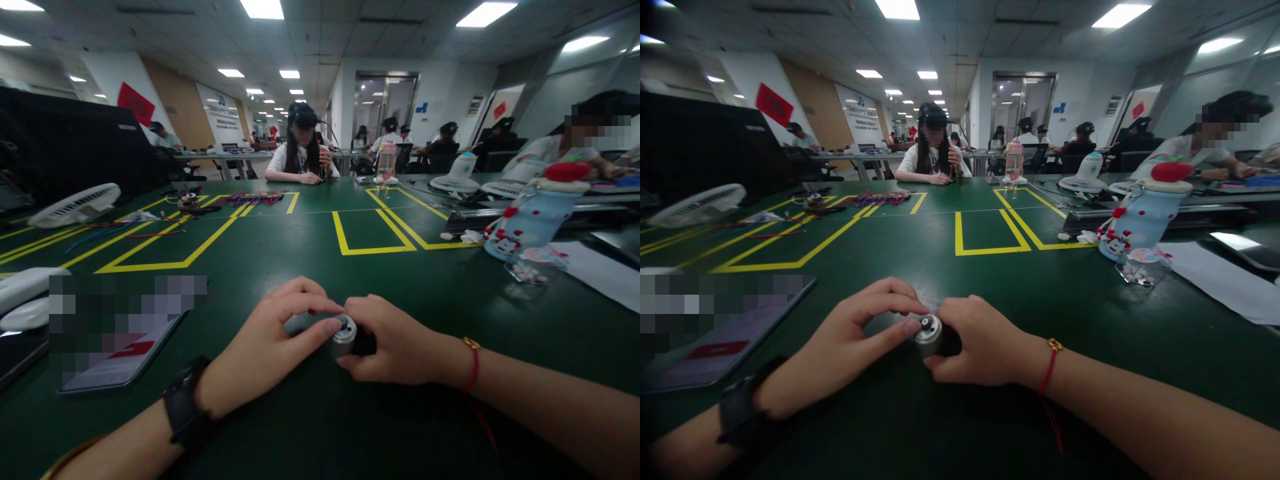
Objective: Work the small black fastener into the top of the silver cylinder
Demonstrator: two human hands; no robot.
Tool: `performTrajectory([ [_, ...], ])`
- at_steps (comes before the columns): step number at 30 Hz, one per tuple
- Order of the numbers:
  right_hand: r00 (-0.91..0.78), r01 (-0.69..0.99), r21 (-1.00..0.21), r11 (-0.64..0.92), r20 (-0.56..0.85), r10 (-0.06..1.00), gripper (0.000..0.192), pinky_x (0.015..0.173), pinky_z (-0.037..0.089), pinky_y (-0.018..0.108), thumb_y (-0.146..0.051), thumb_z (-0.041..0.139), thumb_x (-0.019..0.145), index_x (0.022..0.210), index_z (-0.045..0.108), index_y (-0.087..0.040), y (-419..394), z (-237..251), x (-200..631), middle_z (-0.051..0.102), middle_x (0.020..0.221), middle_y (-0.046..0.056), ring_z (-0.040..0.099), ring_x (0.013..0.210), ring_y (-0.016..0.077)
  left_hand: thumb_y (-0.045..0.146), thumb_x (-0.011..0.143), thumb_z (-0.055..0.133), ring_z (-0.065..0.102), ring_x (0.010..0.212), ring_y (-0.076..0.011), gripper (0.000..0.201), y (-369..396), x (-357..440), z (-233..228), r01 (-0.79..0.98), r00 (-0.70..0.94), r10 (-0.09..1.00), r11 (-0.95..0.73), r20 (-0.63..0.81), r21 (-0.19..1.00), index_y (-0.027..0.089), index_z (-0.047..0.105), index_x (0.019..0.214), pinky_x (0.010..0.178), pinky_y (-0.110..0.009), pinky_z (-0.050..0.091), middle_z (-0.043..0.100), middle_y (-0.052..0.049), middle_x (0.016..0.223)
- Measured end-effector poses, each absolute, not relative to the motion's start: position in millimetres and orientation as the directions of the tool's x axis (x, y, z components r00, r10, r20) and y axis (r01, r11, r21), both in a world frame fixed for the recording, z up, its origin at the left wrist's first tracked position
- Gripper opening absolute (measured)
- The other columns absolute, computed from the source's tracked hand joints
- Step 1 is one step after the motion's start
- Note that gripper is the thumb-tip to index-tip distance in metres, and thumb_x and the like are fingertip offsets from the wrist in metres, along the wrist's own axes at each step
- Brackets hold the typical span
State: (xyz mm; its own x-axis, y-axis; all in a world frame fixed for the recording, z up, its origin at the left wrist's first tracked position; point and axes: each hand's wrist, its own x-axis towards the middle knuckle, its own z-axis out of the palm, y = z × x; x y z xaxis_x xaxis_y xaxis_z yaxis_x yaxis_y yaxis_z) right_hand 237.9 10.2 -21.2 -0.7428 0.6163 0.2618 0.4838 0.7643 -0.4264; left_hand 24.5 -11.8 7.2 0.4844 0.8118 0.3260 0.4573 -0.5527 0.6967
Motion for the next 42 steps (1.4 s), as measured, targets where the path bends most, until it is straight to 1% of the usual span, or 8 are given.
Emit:
performTrajectory([
  [7,-0.742,0.483,-0.416,0.770,0.273,0.613,0.023,0.063,0.032,0.028,-0.032,0.068,0.073,0.083,0.053,-0.019,10,-22,237,0.056,0.078,-0.001,0.046,0.068,0.0137,0.026,0.089,0.061,0.059,0.091,-0.0176,0.012,-13,30,9,0.423,0.462,0.835,-0.503,0.298,0.754,0.025,0.073,0.092,0.083,-0.031,0.046,0.063,-0.002,0.095],
  [12,-0.746,0.496,-0.427,0.756,0.237,0.623,0.023,0.064,0.033,0.028,-0.032,0.068,0.074,0.086,0.054,-0.018,9,-20,237,0.058,0.079,0.000,0.048,0.069,0.0145,0.030,0.089,0.062,0.061,0.089,-0.0173,0.013,-11,23,8,0.356,0.387,0.872,-0.442,0.301,0.823,0.024,0.072,0.093,0.080,-0.030,0.047,0.063,-0.002,0.096],
  [17,-0.730,0.522,-0.431,0.736,0.222,0.647,0.024,0.063,0.033,0.028,-0.031,0.071,0.071,0.083,0.054,-0.018,8,-17,238,0.059,0.080,0.000,0.048,0.070,0.0149,0.034,0.088,0.062,0.060,0.088,-0.0184,0.017,-1,13,5,0.433,0.318,0.911,-0.385,0.261,0.815,0.023,0.073,0.095,0.078,-0.031,0.047,0.065,-0.003,0.096],
  [20,-0.732,0.514,-0.433,0.740,0.228,0.642,0.025,0.063,0.033,0.028,-0.031,0.071,0.072,0.084,0.054,-0.018,8,-17,238,0.059,0.080,0.001,0.048,0.070,0.0149,0.035,0.087,0.061,0.060,0.085,-0.0186,0.019,4,10,2,0.493,0.369,0.913,-0.352,0.176,0.796,0.022,0.074,0.092,0.075,-0.030,0.048,0.066,-0.004,0.095],
  [24,-0.741,0.500,-0.434,0.749,0.233,0.630,0.024,0.064,0.033,0.029,-0.032,0.070,0.073,0.084,0.054,-0.018,9,-18,239,0.058,0.080,0.001,0.048,0.070,0.0151,0.034,0.087,0.061,0.061,0.085,-0.0180,0.019,7,7,-3,0.520,0.474,0.876,-0.359,0.088,0.775,0.022,0.076,0.089,0.076,-0.029,0.047,0.066,-0.004,0.093],
  [31,-0.744,0.500,-0.435,0.749,0.228,0.629,0.024,0.063,0.032,0.028,-0.031,0.069,0.073,0.084,0.054,-0.018,9,-18,239,0.057,0.080,0.000,0.047,0.070,0.0146,0.035,0.088,0.060,0.060,0.088,-0.0179,0.020,9,5,-6,0.530,0.529,0.846,-0.393,0.070,0.751,0.026,0.076,0.097,0.080,-0.030,0.046,0.064,-0.003,0.096],
  [37,-0.740,0.511,-0.440,0.739,0.212,0.638,0.023,0.063,0.032,0.028,-0.030,0.070,0.072,0.084,0.054,-0.018,8,-16,237,0.057,0.080,0.000,0.047,0.070,0.0144,0.031,0.086,0.063,0.060,0.093,-0.0179,0.014,8,2,-4,0.546,0.620,0.783,-0.474,0.048,0.691,0.025,0.075,0.091,0.086,-0.031,0.045,0.063,-0.002,0.099],
  [42,-0.731,0.527,-0.436,0.730,0.207,0.651,0.024,0.063,0.032,0.028,-0.031,0.070,0.072,0.084,0.054,-0.018,8,-18,238,0.057,0.080,0.000,0.047,0.070,0.0144,0.031,0.087,0.064,0.060,0.093,-0.0168,0.013,11,-1,-4,0.534,0.666,0.746,-0.508,0.035,0.676,0.023,0.075,0.089,0.086,-0.030,0.045,0.062,-0.002,0.100],
])
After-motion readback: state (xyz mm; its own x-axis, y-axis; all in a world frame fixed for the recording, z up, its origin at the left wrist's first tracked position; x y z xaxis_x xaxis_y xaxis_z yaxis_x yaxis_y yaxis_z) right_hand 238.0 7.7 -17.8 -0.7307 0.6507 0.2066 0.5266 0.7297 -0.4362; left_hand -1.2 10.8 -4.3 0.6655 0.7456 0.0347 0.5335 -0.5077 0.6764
